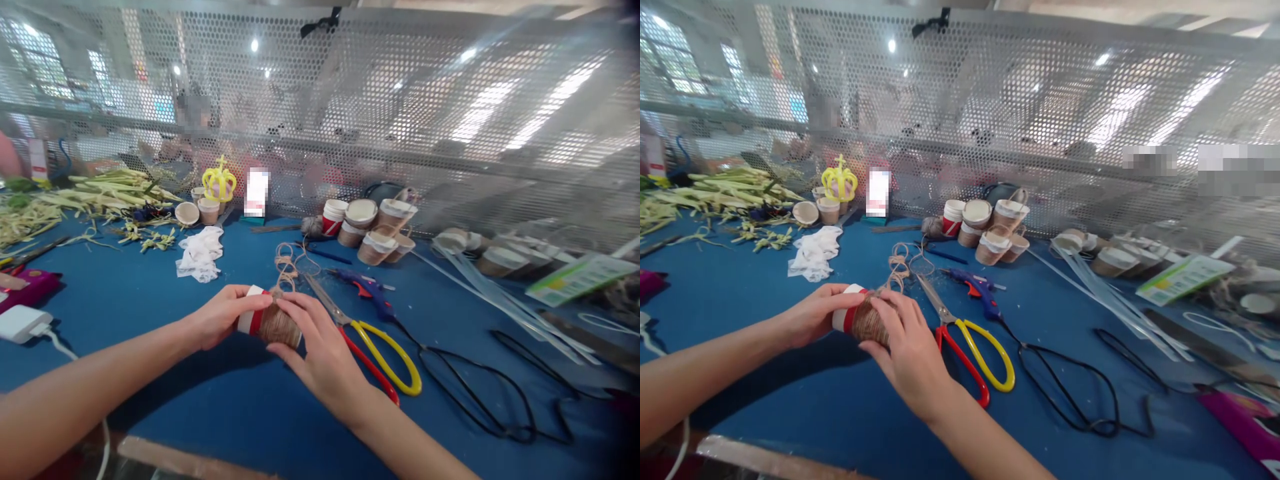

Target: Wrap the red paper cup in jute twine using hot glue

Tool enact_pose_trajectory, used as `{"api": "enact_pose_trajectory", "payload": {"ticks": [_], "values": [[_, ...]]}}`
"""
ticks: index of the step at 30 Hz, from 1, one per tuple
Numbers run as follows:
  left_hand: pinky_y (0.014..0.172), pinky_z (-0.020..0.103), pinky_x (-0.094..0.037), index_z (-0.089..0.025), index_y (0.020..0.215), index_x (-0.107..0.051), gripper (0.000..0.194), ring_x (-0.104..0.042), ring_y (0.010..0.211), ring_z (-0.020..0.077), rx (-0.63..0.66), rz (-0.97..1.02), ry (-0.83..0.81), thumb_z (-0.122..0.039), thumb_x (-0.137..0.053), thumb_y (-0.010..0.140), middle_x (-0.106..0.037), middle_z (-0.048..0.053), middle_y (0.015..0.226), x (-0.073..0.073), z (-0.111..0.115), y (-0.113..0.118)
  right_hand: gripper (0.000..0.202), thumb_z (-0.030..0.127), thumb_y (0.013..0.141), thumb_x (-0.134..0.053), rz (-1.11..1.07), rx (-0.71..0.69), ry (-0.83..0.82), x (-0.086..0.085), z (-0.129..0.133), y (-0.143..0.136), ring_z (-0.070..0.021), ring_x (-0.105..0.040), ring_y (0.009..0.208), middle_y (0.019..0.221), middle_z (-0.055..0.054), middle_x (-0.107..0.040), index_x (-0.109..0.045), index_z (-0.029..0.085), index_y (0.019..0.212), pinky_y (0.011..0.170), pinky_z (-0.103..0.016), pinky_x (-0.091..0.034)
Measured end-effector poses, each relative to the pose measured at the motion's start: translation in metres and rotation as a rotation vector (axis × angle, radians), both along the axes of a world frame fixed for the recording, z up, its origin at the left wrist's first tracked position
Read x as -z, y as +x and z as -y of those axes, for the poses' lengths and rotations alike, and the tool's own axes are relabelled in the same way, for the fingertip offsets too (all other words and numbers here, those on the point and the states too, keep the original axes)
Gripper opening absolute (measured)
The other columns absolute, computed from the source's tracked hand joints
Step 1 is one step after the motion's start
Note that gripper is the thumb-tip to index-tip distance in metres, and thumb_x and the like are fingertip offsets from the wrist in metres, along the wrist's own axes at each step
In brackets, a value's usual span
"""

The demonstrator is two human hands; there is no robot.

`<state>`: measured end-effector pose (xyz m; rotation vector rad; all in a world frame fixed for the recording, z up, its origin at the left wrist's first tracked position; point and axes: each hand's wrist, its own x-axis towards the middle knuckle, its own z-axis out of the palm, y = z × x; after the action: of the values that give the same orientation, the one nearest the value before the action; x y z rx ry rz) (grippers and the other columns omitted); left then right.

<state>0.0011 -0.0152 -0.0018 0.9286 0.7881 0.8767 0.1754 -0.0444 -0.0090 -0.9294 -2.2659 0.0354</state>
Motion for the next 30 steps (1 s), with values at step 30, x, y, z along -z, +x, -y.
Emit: {"api": "enact_pose_trajectory", "payload": {"ticks": [30], "values": [[0.053,0.021,-0.035,-0.01,0.065,-0.062,0.02,-0.048,0.054,0.0109,-0.071,-0.133,0.095,-0.029,-0.055,0.069,-0.058,0.001,0.058,-0.0054,0.0054,0.0009,0.043,0.024,0.076,-0.059,0.032,0.0,-0.02,0.0001,0.0048,-0.0017,-0.026,-0.045,0.109,0.116,-0.014,-0.045,-0.041,0.02,0.115,0.089,-0.045,-0.043]]}}
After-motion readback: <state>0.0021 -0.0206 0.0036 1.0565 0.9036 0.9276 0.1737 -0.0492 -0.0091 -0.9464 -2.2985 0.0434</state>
